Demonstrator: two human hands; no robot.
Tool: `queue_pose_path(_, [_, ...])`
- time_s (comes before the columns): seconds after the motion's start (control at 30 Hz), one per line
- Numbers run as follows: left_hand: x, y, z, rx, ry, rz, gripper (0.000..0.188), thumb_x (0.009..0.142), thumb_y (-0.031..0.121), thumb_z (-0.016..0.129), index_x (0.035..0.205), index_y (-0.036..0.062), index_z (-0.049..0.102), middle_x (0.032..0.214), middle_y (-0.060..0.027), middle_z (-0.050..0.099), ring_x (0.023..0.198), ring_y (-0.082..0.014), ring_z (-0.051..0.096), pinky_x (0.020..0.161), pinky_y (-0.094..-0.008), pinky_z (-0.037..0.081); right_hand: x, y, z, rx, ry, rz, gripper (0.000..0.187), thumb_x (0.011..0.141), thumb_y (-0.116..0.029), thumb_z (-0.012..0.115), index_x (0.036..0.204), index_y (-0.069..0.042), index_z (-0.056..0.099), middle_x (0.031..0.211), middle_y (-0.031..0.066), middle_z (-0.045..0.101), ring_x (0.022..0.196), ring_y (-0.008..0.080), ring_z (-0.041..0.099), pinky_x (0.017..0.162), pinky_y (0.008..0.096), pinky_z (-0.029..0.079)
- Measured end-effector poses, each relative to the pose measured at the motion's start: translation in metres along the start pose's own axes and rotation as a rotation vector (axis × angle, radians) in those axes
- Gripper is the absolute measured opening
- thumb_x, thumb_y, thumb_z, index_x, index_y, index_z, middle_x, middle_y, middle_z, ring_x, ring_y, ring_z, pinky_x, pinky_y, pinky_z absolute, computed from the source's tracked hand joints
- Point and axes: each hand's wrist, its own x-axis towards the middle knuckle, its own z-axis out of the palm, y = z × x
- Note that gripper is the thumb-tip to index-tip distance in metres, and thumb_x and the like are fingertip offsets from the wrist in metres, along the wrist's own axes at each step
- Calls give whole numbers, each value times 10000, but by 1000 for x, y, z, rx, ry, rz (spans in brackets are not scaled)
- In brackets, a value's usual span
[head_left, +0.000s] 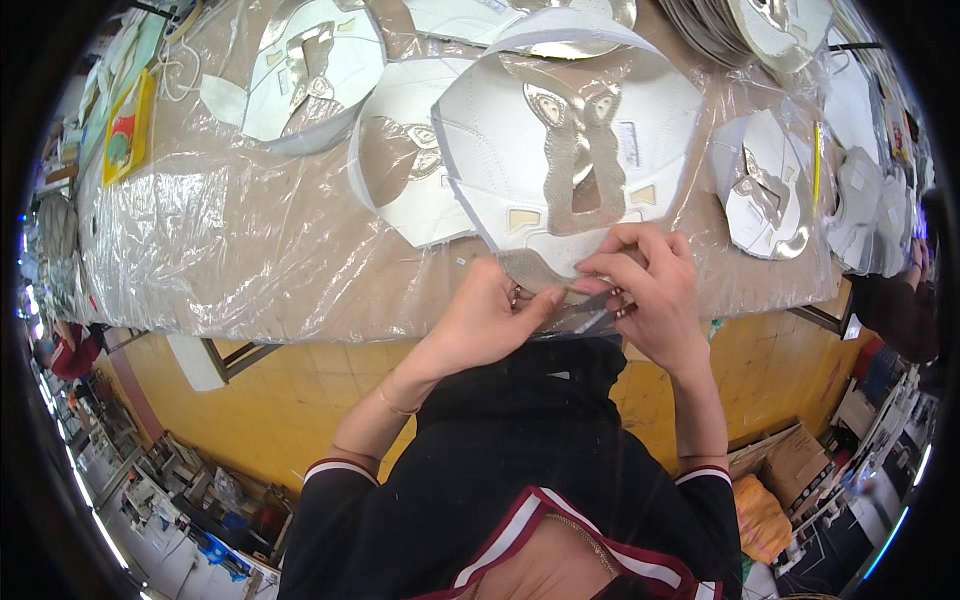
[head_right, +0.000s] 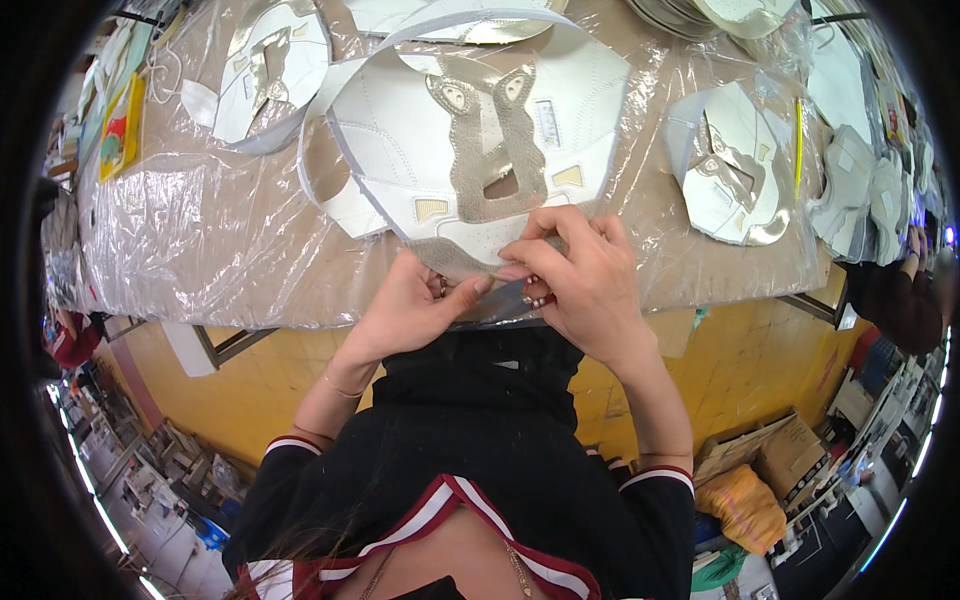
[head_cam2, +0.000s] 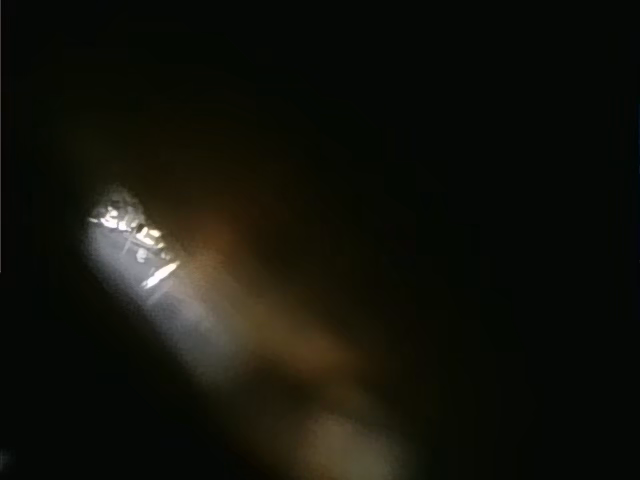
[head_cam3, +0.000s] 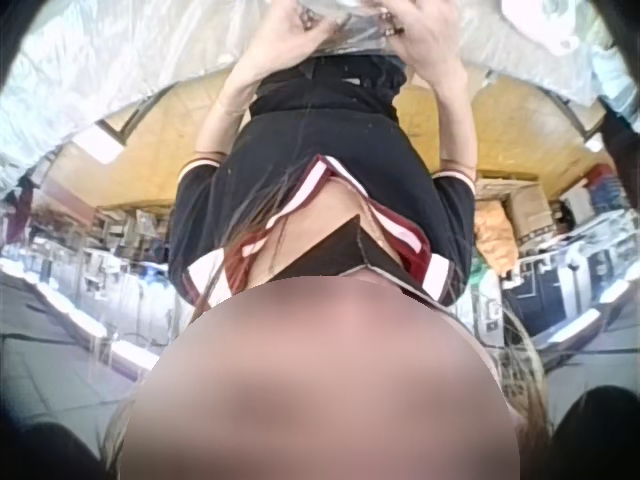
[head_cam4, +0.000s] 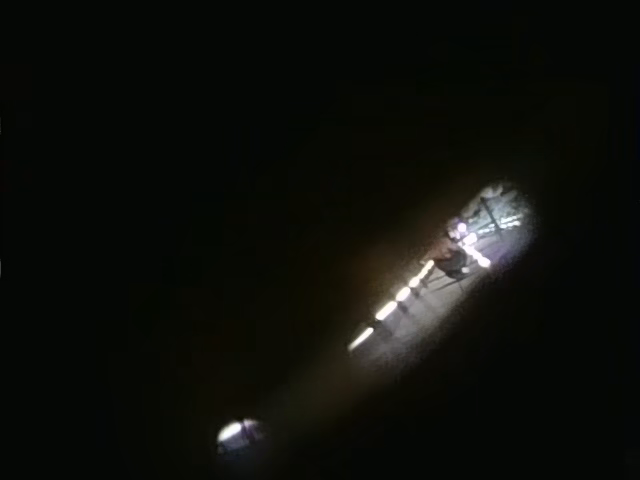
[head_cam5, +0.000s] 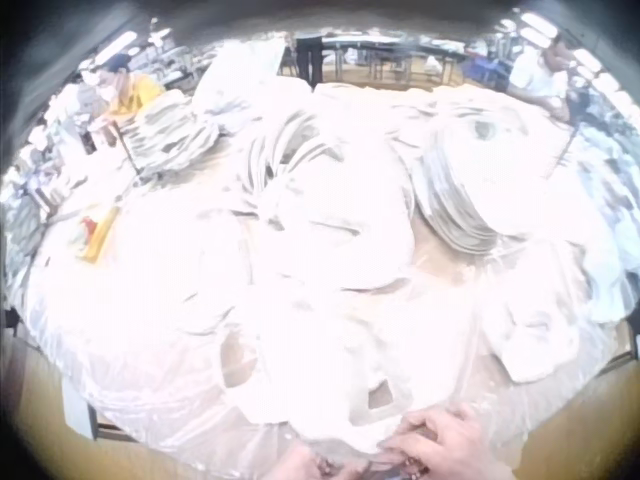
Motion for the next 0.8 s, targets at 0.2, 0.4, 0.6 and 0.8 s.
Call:
queue_pose_path(0.2, [1, -3, -11, 99, -117, 22, 165, 897, 20, 627, 1039, -62, 647, 786, -59, 680, 711, -55, 563, 591, -258, 476, -4, 3, -3, 123, -76, 106, 278, 611, -50, 775, 858, -154, 703, 876, -16, 561, 659, 143, 460, 693, 291, 341])
queue_pose_path(0.4, [6, -7, -18, -47, -191, -90, 314, 925, 14, 617, 1216, -72, 537, 1096, -106, 656, 949, -105, 628, 790, -252, 538, -10, 23, 5, 954, 110, 374, 121, 848, -123, 688, 855, -88, 572, 974, 10, 536, 642, 79, 419, 679, 251, 323])
queue_pose_path(0.6, [9, -12, -7, -141, -108, 79, 407, 911, 10, 635, 1285, -59, 489, 1184, -116, 626, 1063, -143, 604, 891, -283, 523, -16, 10, 22, 1177, 615, 528, 337, 991, -317, 546, 1102, 1, 544, 1163, 53, 534, 812, 67, 526, 822, 256, 410])
queue_pose_path(0.8, [12, -3, -1, -146, -57, 260, 381, 884, 73, 683, 1222, -47, 557, 1144, -111, 647, 1010, -179, 632, 861, -322, 533, -28, -6, 31, 722, 573, 652, 173, 898, -152, 703, 971, -2, 655, 775, -49, 575, 717, 30, 486, 615, 190, 381])
